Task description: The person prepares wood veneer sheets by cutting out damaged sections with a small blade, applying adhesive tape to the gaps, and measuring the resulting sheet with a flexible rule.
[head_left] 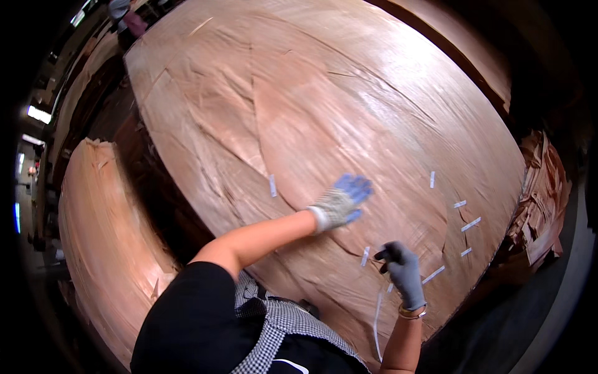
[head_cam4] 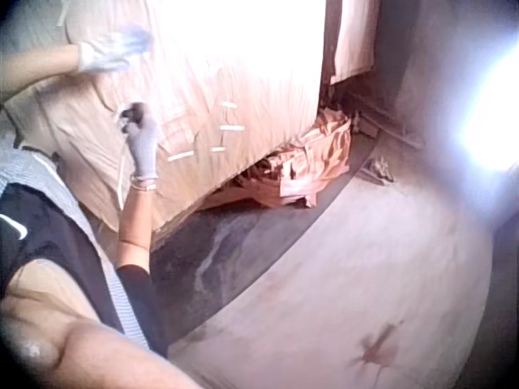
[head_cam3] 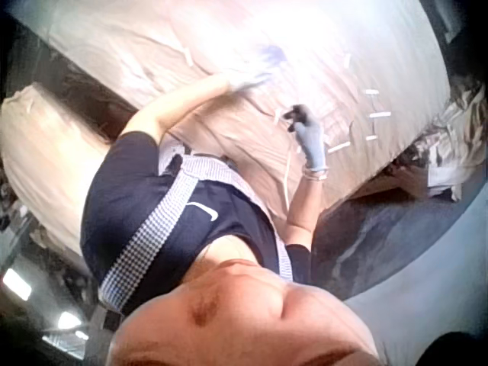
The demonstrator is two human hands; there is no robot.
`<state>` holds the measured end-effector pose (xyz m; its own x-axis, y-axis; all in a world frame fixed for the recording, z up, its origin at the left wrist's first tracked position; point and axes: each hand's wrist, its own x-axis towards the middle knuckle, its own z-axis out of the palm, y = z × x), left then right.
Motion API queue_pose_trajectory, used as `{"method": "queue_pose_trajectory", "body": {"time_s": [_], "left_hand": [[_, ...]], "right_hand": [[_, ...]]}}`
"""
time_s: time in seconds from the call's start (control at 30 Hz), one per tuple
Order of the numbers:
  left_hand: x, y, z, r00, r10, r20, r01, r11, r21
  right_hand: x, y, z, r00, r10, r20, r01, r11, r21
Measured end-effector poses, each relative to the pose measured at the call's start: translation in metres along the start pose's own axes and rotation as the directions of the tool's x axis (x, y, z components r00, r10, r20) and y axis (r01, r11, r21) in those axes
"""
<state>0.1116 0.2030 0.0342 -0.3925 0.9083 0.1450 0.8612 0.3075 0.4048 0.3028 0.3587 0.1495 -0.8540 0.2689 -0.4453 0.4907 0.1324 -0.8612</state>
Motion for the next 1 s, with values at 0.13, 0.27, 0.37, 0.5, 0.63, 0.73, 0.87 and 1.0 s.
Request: {"method": "queue_pose_trajectory", "body": {"time_s": [0.13, 0.27, 0.37, 0.5, 0.63, 0.73, 0.87, 1.0], "left_hand": [[-0.150, -0.068, -0.064, 0.904, -0.426, -0.027, 0.426, 0.894, 0.143], [-0.258, -0.139, -0.099, 0.802, -0.561, -0.205, 0.598, 0.744, 0.299], [-0.307, -0.189, -0.118, 0.743, -0.616, -0.262, 0.669, 0.678, 0.306], [-0.327, -0.274, -0.148, 0.767, -0.580, -0.276, 0.642, 0.700, 0.313], [-0.310, -0.338, -0.182, 0.874, -0.459, -0.160, 0.483, 0.790, 0.377], [-0.305, -0.365, -0.182, 0.902, -0.432, -0.019, 0.409, 0.839, 0.360], [-0.304, -0.377, -0.186, 0.929, -0.370, -0.028, 0.366, 0.900, 0.237], [-0.297, -0.378, -0.197, 0.931, -0.357, -0.077, 0.365, 0.907, 0.209]], "right_hand": [[-0.012, -0.011, 0.073, 0.860, 0.007, 0.510, 0.114, 0.972, -0.206], [-0.009, -0.024, 0.165, 0.725, -0.047, 0.688, 0.409, 0.833, -0.373], [-0.002, -0.032, 0.231, 0.655, -0.050, 0.754, 0.514, 0.762, -0.395], [0.043, -0.058, 0.308, 0.749, 0.081, 0.657, 0.042, 0.985, -0.169], [0.124, -0.103, 0.373, 0.832, 0.156, 0.533, -0.179, 0.984, -0.009], [0.174, -0.145, 0.408, 0.898, 0.184, 0.399, -0.194, 0.981, -0.016], [0.228, -0.181, 0.450, 0.969, 0.165, 0.185, -0.172, 0.985, 0.023], [0.289, -0.171, 0.494, 0.975, 0.222, -0.015, -0.221, 0.973, 0.061]]}}
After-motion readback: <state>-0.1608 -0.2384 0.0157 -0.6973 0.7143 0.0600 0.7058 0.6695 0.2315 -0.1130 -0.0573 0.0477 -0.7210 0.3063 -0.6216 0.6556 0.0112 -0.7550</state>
